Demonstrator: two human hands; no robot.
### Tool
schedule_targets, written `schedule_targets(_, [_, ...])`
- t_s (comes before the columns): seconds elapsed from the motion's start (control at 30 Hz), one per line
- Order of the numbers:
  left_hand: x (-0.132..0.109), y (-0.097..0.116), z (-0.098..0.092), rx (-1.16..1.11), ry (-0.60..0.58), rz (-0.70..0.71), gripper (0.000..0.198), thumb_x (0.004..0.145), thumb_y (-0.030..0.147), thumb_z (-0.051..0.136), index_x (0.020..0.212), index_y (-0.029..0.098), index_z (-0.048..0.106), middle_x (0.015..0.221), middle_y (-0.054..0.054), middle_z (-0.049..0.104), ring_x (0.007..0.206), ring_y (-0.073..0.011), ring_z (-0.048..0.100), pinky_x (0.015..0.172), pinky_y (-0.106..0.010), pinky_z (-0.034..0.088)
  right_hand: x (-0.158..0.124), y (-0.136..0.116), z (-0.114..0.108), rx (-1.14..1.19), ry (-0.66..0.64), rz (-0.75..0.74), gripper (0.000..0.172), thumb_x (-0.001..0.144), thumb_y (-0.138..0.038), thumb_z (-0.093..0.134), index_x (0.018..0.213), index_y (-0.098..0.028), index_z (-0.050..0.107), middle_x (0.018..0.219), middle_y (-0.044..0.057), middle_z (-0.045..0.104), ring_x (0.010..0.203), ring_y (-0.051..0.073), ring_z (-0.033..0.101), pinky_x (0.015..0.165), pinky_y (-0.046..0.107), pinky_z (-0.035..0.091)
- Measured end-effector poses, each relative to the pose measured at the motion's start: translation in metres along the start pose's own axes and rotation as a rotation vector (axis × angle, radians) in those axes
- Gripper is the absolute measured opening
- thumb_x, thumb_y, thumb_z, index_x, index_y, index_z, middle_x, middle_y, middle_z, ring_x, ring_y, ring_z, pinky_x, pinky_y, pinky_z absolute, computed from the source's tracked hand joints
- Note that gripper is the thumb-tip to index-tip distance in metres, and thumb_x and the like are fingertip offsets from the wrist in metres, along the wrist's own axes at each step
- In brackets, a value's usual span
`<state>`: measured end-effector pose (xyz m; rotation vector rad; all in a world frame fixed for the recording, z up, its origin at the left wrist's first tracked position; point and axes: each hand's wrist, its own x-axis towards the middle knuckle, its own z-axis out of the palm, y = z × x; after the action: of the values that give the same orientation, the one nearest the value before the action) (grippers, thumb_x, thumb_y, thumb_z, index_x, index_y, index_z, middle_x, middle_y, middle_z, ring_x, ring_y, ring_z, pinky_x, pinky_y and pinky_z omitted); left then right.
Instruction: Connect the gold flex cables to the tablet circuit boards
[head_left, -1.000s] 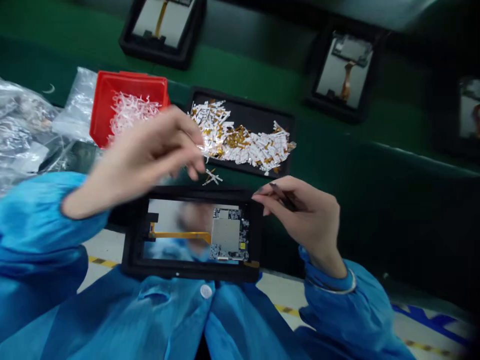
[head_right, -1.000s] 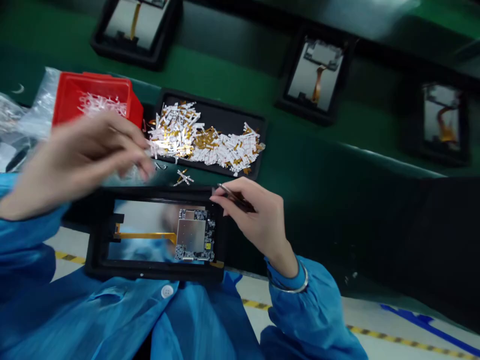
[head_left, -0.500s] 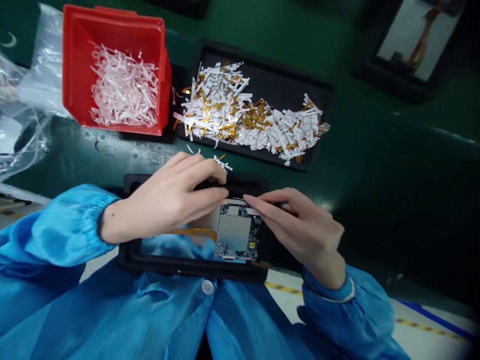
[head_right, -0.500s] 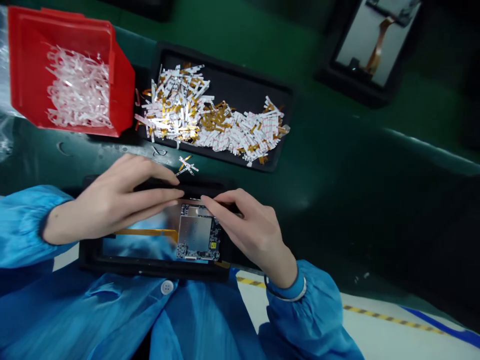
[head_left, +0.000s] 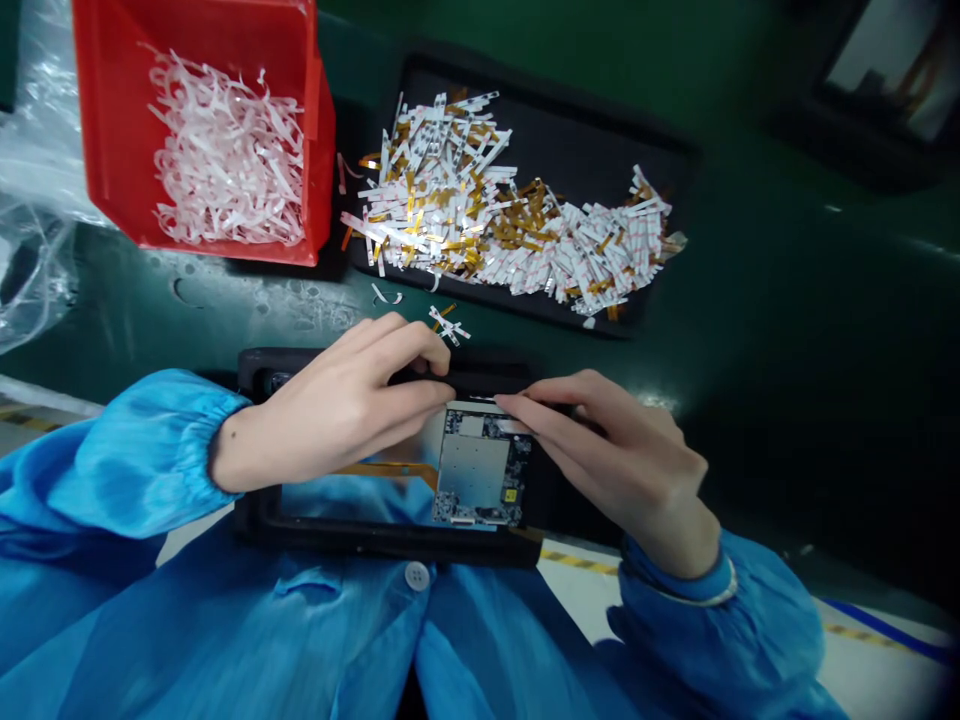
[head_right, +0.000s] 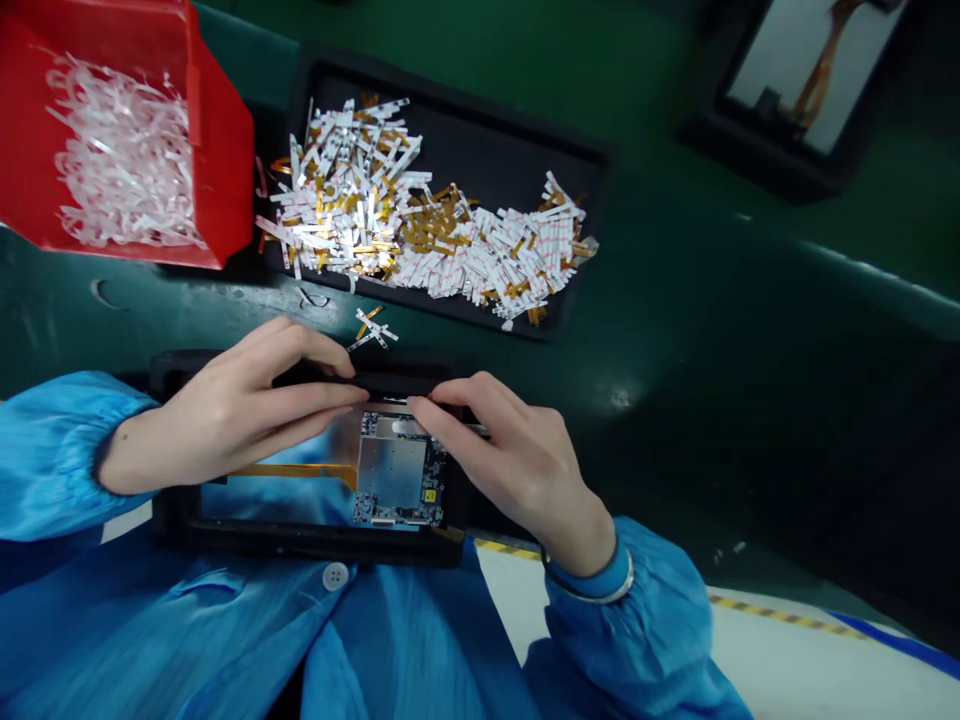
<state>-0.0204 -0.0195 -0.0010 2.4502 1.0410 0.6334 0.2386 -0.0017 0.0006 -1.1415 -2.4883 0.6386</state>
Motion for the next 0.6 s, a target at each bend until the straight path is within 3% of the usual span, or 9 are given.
schedule_targets(0.17, [0.003, -0.001, 0.002, -0.023, -0.004, 0.001, 0.024, 0.099, 0.022, 0.049, 0.106, 0.011, 0.068, 0.105, -0.011, 0.061, 0.093, -0.0194, 0.054, 0.081, -0.032, 0.048, 0.004, -0.004, 0.003, 0.037, -0.022, 0.054, 0.026, 0.101, -0.036, 0.049, 0.097, -0.023, 0.071, 0.084, 0.001, 0.069, 0.069, 0.01, 0.064, 0.055, 0.021, 0.046])
schedule_targets(0.3, [0.003, 0.001, 0.002, 0.119, -0.059, 0.051, 0.029, 0.102, 0.023, 0.043, 0.12, 0.015, 0.064, 0.112, -0.011, 0.062, 0.096, -0.0208, 0.055, 0.079, -0.032, 0.048, 0.009, -0.007, -0.006, -0.046, -0.088, 0.175, 0.034, 0.098, -0.049, 0.049, 0.092, -0.022, 0.069, 0.073, 0.0, 0.058, 0.054, 0.009, 0.05, 0.042, 0.021, 0.036])
schedule_targets(0.37, [0.003, 0.002, 0.0, 0.214, -0.077, 0.087, 0.028, 0.101, 0.022, 0.044, 0.12, 0.014, 0.063, 0.115, -0.011, 0.063, 0.095, -0.0218, 0.055, 0.076, -0.033, 0.046, 0.012, -0.005, -0.013, -0.076, -0.162, 0.083, 0.031, 0.099, -0.044, 0.047, 0.101, -0.025, 0.072, 0.078, 0.002, 0.054, 0.055, 0.01, 0.046, 0.039, 0.021, 0.031])
schedule_targets(0.47, [0.005, 0.004, -0.003, 0.283, -0.085, 0.108, 0.026, 0.101, 0.022, 0.045, 0.117, 0.015, 0.065, 0.115, -0.01, 0.065, 0.093, -0.0215, 0.056, 0.075, -0.033, 0.045, 0.013, 0.002, -0.026, 0.047, -0.228, -0.064, 0.027, 0.097, -0.03, 0.052, 0.115, -0.033, 0.072, 0.088, 0.004, 0.051, 0.062, 0.01, 0.047, 0.047, 0.023, 0.039])
schedule_targets(0.53, [0.009, 0.005, -0.003, 0.24, -0.073, 0.091, 0.027, 0.102, 0.023, 0.043, 0.111, 0.015, 0.067, 0.114, -0.009, 0.065, 0.093, -0.0209, 0.056, 0.074, -0.033, 0.046, 0.011, 0.005, -0.034, 0.222, -0.178, -0.041, 0.028, 0.094, -0.025, 0.06, 0.115, -0.037, 0.073, 0.093, 0.004, 0.052, 0.067, 0.012, 0.051, 0.054, 0.026, 0.045])
schedule_targets(0.6, [0.014, 0.005, -0.001, 0.167, -0.06, 0.079, 0.028, 0.103, 0.025, 0.042, 0.11, 0.015, 0.068, 0.113, -0.01, 0.064, 0.094, -0.0205, 0.057, 0.075, -0.033, 0.047, 0.007, 0.006, -0.04, 0.335, -0.044, 0.041, 0.024, 0.094, -0.028, 0.059, 0.109, -0.041, 0.074, 0.096, 0.004, 0.054, 0.076, 0.016, 0.055, 0.057, 0.03, 0.047])
